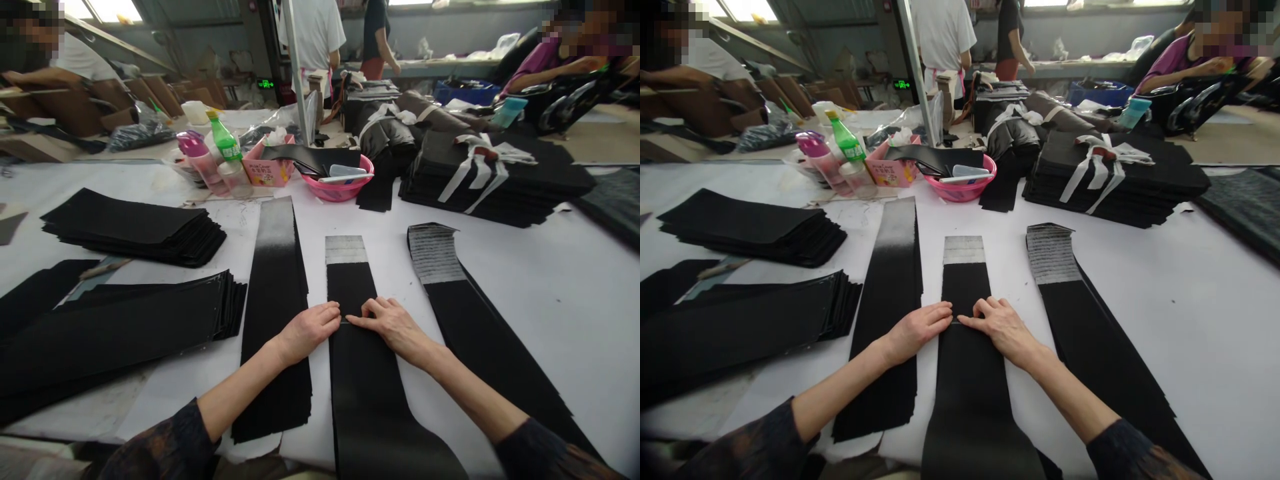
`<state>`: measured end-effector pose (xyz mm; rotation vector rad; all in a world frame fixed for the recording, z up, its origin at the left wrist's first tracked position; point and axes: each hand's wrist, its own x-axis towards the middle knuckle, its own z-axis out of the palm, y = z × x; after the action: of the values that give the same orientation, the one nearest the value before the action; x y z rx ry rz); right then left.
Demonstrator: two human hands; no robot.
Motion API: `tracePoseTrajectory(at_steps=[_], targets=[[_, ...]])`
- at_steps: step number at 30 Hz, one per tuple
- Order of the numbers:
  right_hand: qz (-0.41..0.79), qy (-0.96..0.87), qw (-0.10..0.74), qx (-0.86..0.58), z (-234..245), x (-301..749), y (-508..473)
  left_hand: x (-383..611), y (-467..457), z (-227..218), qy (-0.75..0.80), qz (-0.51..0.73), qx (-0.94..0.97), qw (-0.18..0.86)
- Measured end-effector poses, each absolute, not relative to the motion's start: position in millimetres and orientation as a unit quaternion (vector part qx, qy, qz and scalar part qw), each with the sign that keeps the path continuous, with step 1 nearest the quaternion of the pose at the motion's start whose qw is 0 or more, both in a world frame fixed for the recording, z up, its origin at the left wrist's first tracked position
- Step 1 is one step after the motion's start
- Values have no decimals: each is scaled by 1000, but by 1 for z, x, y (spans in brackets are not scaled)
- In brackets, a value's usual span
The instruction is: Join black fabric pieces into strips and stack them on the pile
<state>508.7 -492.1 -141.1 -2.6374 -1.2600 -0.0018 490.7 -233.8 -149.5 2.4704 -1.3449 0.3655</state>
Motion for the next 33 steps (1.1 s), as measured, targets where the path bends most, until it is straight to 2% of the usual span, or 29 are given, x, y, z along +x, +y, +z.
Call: tracePoseTrajectory(at_steps=[10, 20, 23, 29, 33], targets=[[2, -435, 100, -895, -140, 510, -491, 483, -232, -153, -416, 65, 893, 162], [11, -442, 91, -892, -133, 508, -488, 481, -235, -154, -448, 109, 879, 124], [9, -442, 92, -892, -136, 508, -488, 481, -235, -155, -427, 100, 884, 162], [15, -427, 127, -895, -142, 510, -490, 479, -237, -153, -346, 30, 887, 304], [26, -421, 150, -894, -142, 514, -492, 477, -240, -157, -323, 41, 893, 309]])
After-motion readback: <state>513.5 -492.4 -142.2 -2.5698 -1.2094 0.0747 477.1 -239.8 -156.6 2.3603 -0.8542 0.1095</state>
